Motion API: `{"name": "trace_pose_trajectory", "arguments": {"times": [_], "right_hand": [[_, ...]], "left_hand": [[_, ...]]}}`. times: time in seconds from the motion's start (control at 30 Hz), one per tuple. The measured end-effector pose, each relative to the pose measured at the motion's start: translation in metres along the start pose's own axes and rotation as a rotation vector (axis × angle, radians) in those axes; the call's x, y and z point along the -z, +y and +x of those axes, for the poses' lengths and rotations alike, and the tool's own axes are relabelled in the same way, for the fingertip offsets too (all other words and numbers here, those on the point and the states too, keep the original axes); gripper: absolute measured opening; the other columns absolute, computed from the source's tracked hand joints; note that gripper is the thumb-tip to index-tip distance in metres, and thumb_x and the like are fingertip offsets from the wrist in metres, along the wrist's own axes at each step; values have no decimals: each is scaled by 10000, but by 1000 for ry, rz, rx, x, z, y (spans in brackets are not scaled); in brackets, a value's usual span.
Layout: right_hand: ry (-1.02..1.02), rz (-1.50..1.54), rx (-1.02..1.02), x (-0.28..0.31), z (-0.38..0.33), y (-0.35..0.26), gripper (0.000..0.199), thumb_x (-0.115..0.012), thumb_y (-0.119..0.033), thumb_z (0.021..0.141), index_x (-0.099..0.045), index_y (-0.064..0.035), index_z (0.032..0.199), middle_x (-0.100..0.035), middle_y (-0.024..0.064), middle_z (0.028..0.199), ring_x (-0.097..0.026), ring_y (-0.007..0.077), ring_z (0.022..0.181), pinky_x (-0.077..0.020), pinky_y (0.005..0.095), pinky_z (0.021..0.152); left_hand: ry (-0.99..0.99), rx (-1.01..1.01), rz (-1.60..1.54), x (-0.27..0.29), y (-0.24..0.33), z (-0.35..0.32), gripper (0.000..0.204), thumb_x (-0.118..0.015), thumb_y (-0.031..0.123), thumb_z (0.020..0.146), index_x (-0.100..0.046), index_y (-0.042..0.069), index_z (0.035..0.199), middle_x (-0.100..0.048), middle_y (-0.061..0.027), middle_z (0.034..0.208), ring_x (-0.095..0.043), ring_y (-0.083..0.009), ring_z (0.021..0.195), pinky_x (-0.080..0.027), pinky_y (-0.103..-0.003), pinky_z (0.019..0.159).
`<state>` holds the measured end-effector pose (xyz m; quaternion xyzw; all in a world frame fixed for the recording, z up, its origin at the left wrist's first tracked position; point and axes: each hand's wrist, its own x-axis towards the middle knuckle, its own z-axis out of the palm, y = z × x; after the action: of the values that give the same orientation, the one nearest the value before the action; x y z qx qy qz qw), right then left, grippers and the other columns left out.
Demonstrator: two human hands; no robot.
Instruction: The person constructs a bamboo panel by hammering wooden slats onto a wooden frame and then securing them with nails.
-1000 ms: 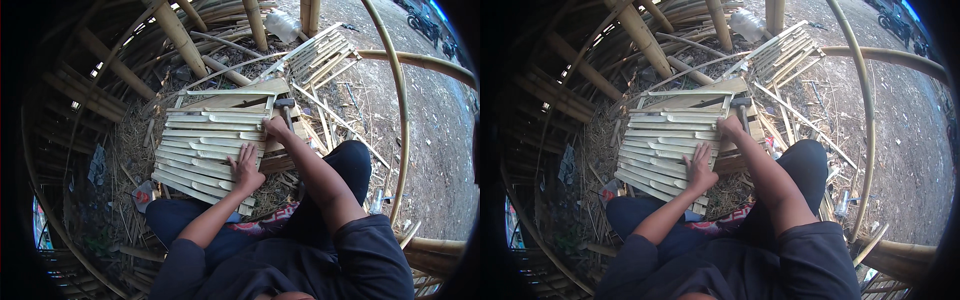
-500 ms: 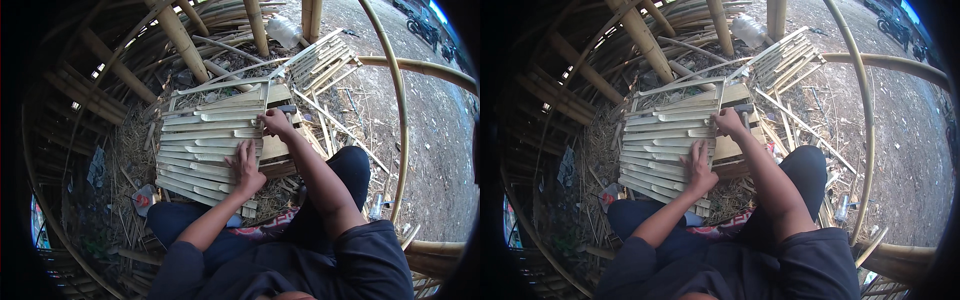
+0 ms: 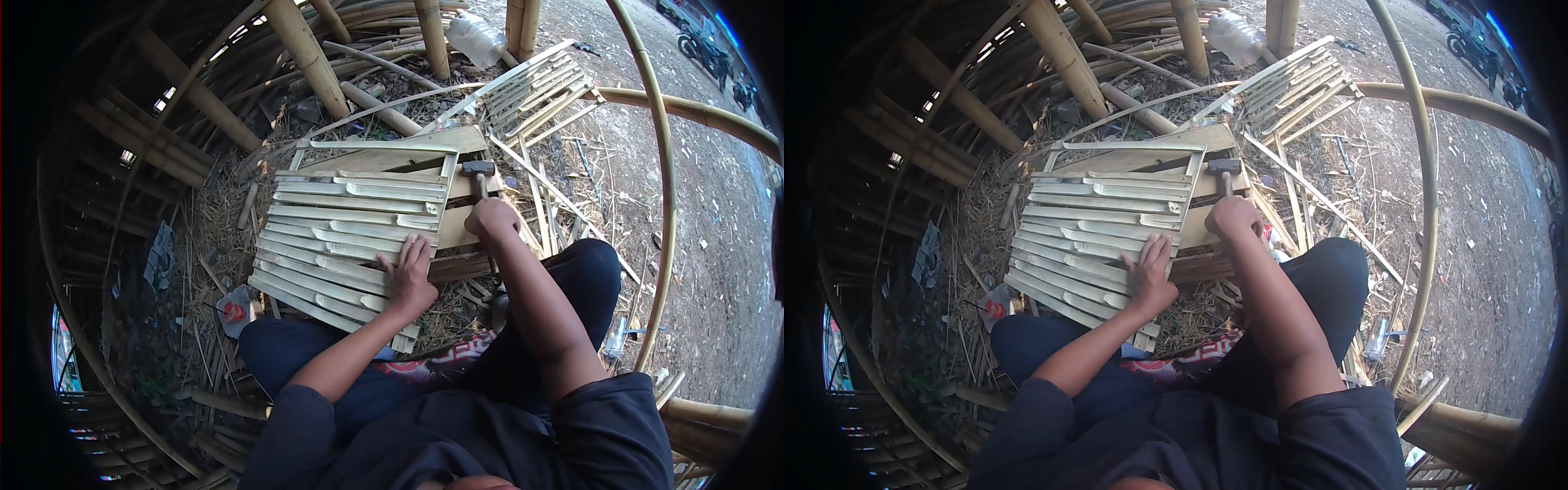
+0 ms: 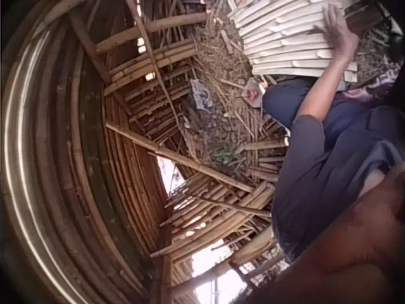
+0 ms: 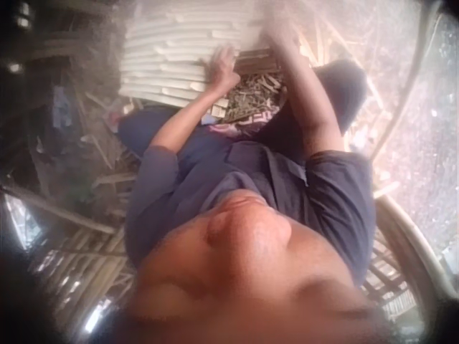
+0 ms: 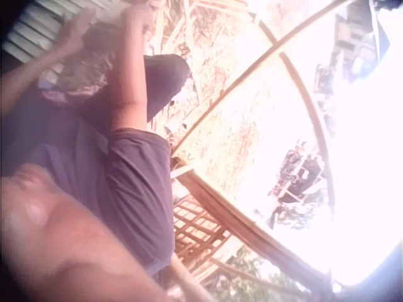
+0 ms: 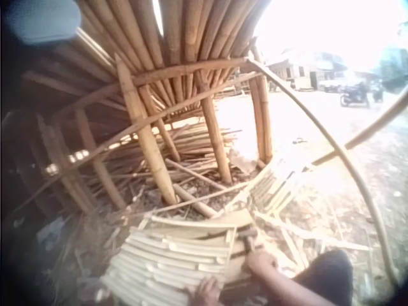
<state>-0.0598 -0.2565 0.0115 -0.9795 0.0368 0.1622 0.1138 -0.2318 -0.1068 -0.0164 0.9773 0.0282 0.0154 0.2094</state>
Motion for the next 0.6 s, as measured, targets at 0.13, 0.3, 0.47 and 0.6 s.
{"name": "trace_pose_trajectory", "arguments": {"times": [0.13, 0.3, 0.47, 0.6], "right_hand": [[-149, -106, 190, -19, 9, 33, 343, -634, -185, 847, -719, 36, 1095, -747, 232, 1032, -733, 399, 989, -595, 467, 840], [-14, 109, 125, 3, -3, 44, 276, -628, -143, 847, -739, 52, 1007, -739, 254, 1058, -729, 399, 1014, -591, 464, 849], [7, 347, 66, 42, -38, 64, 451, -657, -351, 919, -723, 96, 934, -716, 309, 889, -728, 435, 888, -566, 483, 789], [-38, 396, 250, 41, -68, 80, 576, -631, -492, 990, -599, 26, 741, -549, 68, 542, -560, 172, 457, -443, 365, 452]], "left_hand": [[-25, -31, -17, 10, 15, -5, 840, -640, -9, 653, -480, 23, 1478, -418, -74, 1578, -279, -284, 1537, -21, -817, 1130], [-22, -35, -26, 8, 15, -17, 821, -632, -8, 665, -485, 21, 1473, -425, -75, 1569, -279, -287, 1536, -21, -827, 1120], [23, -56, -17, -10, 7, -18, 810, -637, -5, 668, -493, 24, 1465, -430, -77, 1560, -280, -294, 1533, -4, -838, 1108], [26, -67, -39, -7, 7, -20, 796, -645, 9, 672, -499, 29, 1455, -433, -81, 1557, -287, -299, 1529, -6, -843, 1102]]}}
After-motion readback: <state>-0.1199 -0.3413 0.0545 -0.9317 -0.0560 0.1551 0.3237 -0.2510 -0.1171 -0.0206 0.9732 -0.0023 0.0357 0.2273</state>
